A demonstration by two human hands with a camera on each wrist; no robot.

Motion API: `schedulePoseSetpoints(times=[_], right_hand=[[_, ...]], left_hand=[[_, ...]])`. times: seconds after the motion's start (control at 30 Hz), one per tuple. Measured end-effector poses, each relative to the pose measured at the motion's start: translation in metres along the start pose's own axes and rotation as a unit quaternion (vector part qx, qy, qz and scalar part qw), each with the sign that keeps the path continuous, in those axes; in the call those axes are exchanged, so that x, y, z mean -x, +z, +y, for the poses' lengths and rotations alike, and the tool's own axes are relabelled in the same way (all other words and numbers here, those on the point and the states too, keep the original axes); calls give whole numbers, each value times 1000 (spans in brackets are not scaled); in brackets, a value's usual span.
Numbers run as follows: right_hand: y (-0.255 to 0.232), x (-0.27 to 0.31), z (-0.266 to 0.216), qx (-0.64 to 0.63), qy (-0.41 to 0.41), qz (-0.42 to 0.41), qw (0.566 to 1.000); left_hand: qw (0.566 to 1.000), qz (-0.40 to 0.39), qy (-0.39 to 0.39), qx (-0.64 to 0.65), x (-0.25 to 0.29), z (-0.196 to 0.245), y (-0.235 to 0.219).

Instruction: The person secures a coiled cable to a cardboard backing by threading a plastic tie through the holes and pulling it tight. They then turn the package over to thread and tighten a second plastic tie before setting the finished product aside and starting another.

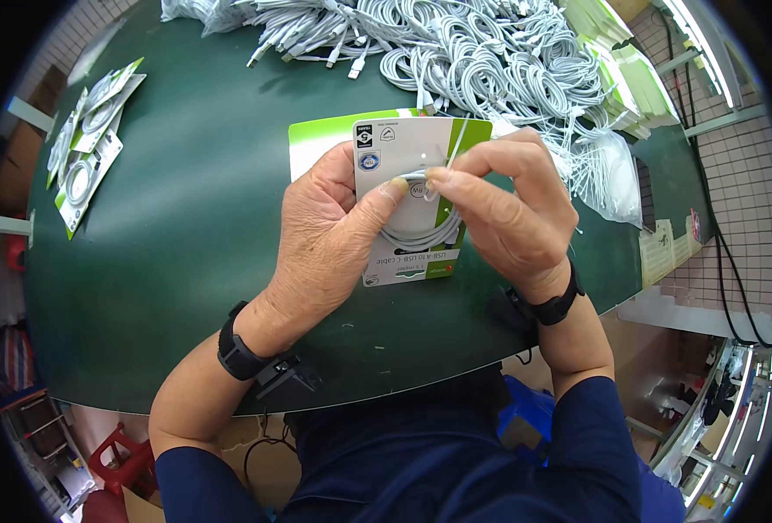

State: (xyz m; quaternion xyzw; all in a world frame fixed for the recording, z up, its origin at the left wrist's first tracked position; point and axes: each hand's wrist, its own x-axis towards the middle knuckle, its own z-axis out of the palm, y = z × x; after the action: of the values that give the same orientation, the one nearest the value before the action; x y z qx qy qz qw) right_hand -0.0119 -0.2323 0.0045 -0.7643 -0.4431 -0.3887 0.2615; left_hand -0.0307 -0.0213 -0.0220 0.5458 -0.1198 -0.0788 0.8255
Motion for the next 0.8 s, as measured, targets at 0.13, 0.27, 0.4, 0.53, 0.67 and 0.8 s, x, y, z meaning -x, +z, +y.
schedulePoseSetpoints(times=[0.13,0.27,0.4,0.53,0.67,0.8], right_hand=[[-6,1,-4,0,-23,-16,1000],[-5,1,-8,-21,-22,-11,999],[-2,1,-9,-29,-2,6,1000],[2,2,-6,-34,4,27,999],[2,2,-5,-39,10,32,999],[4,1,-4,-46,15,42,998]], left_hand=[[1000,-1,3,-10,2,3,2],[1000,1,0,-25,2,4,1],[1000,5,7,-22,2,5,2],[1000,5,9,-26,2,6,1],[999,6,11,-41,2,6,1],[999,5,19,-37,2,6,2]])
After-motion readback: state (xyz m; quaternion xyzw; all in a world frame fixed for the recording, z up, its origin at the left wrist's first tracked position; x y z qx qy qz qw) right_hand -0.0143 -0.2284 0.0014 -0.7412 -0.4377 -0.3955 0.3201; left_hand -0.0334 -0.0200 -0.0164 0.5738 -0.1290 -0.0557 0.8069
